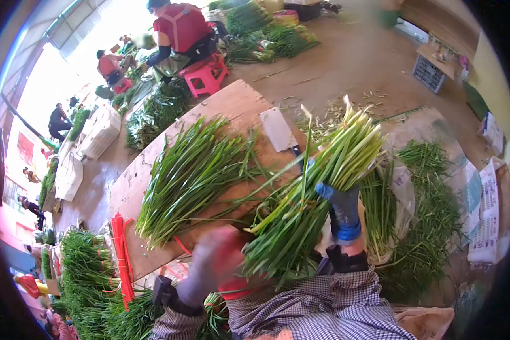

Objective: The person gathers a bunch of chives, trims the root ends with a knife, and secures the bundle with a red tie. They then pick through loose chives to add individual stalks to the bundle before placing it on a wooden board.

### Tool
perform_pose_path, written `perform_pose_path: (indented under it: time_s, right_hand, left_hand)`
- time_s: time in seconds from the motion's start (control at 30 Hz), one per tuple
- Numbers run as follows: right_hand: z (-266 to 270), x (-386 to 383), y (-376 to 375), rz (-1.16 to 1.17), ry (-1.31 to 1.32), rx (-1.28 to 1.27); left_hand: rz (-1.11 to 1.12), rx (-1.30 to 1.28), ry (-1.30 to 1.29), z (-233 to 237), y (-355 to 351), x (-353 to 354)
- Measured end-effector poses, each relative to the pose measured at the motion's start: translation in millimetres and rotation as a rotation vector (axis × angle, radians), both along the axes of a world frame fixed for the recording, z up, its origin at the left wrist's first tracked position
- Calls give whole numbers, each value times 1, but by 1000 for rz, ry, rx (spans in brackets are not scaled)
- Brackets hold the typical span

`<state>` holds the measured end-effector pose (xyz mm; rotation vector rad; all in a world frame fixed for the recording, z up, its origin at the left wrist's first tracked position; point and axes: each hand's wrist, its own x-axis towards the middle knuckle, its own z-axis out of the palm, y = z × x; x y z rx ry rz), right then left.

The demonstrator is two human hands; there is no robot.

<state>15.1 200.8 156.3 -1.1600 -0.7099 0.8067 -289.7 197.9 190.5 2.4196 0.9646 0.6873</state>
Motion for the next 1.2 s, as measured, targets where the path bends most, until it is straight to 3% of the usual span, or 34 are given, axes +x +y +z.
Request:
perform_pose_path:
  time_s: [0.03,0.07,0.1,0.23,0.3,0.33,0.37,0.4,0.43,0.47,0.5,0.57,0.6,0.63,0.7,0.73,0.77,0.8,0.87,0.9,0.97,1.0,1.07,1.13,1.2]
  right_hand:
    - [11,8,-2,-55,-85,14]
    - [7,19,-2,8,186,157]
    - [17,22,-7,1,177,158]
    - [45,28,-23,-154,-7,178]
    - [56,26,-37,-162,-155,201]
    - [61,19,-44,-121,0,294]
    - [60,18,-51,-131,-10,304]
    - [57,18,-57,-133,66,330]
    - [53,18,-66,-135,145,358]
    - [45,22,-87,28,317,235]
    - [28,29,-97,11,313,245]
    - [-16,43,-105,393,-13,286]
    - [-26,45,-114,380,-17,288]
    - [-34,46,-123,454,-137,87]
    - [-46,47,-136,592,-371,-325]
    - [-51,43,-139,608,75,29]
    - [-54,40,-140,596,518,388]
    - [-42,42,-145,597,517,394]
    - [-12,53,-158,154,-987,117]
    - [-17,65,-159,161,-987,128]
    - [-33,97,-163,259,-214,-221]
    - [-31,108,-160,271,-215,-217]
    - [-11,127,-144,18,-449,-66]
    - [50,106,-106,-10,-563,-14]
    - [81,76,-50,33,-616,222]
  left_hand:
    - [-148,-89,-28,-2,-21,19]
    - [-234,-247,15,7,-41,43]
    - [-317,-401,61,13,-58,64]
    - [-362,-398,-215,-59,-56,125]
    - [-436,-1185,-689,-66,-45,145]
    - [-439,-1276,-722,-85,-33,154]
    - [-446,-1365,-750,-98,-22,165]
    - [-376,-1543,-1029,-70,-19,185]
    - [-367,-1458,-1119,-24,-17,185]
    - [-451,-1476,-1234,-11,-8,188]
    - [-534,-1496,-1350,-4,-3,191]
    - [-537,-1587,-1439,-13,11,197]
    - [-517,-1667,-1544,-20,18,199]
    - [-525,-1676,-1533,-27,20,201]
    - [-350,-1409,-1572,-34,24,204]
    - [-479,-1463,-1619,-11,19,203]
    - [-301,-1403,-1589,-1,23,198]
    - [-320,-1349,-1576,4,33,190]
    - [-342,-1280,-1565,20,56,166]
    - [-295,-1205,-1525,31,66,152]
    - [-240,-1120,-1487,51,87,127]
    - [-220,-1064,-1438,60,97,116]
    - [-193,-1002,-1389,81,102,108]
    - [-9,-850,-1200,109,97,104]
    - [-25,-800,-1138,123,102,106]
